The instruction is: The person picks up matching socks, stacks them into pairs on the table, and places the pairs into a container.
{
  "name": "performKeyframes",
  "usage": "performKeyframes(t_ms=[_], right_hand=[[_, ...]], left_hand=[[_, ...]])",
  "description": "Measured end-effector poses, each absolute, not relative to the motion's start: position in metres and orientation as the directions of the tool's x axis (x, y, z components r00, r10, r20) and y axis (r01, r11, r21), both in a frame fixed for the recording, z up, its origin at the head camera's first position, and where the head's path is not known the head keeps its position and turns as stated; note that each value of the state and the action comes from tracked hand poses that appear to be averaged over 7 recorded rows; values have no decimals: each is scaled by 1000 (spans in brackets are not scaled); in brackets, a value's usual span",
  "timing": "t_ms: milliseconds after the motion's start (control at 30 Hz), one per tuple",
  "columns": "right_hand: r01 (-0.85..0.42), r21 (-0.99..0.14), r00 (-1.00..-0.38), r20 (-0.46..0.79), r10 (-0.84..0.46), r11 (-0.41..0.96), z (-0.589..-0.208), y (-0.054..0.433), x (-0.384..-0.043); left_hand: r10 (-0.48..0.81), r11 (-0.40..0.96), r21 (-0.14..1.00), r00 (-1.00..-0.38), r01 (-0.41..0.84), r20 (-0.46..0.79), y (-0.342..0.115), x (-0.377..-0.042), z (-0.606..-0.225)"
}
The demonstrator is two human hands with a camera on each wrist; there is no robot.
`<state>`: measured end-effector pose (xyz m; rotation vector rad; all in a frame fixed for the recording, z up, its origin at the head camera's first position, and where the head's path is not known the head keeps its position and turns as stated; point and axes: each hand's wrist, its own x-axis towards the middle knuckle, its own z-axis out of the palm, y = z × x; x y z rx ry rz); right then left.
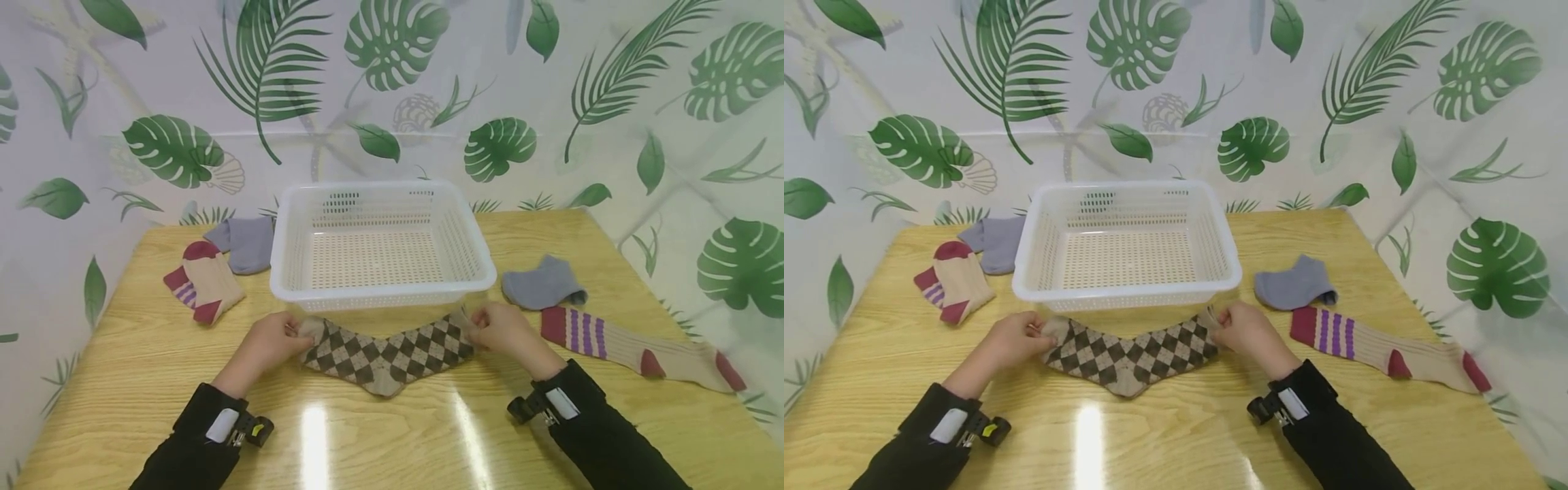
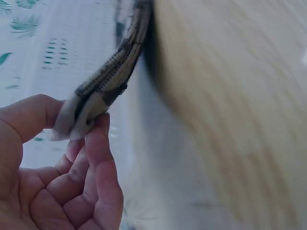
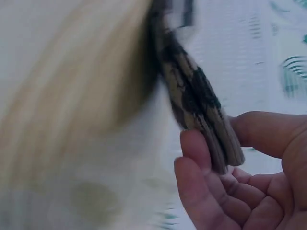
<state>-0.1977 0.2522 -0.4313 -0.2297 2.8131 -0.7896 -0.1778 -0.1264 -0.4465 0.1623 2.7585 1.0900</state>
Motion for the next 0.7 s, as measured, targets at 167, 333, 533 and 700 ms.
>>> performKeyframes(t_ms=[167, 333, 533, 700], right_hand=[[-140, -558, -962, -117, -245, 818, -393, 243, -180], [-211, -542, -958, -51, -282, 814, -348, 229, -166], [-226, -579, -967, 37, -251, 784, -290, 213, -164], [-262, -607, -964, 202, -172, 751, -258, 205, -177]], left_hand=[[233, 640, 763, -969, 86, -86, -119, -169, -419], [277, 543, 833, -959, 107, -58, -106, -167, -379], [243, 468, 873, -970, 137, 21, -92, -177, -324], [134, 372, 916, -985, 152, 109, -85, -194, -294]])
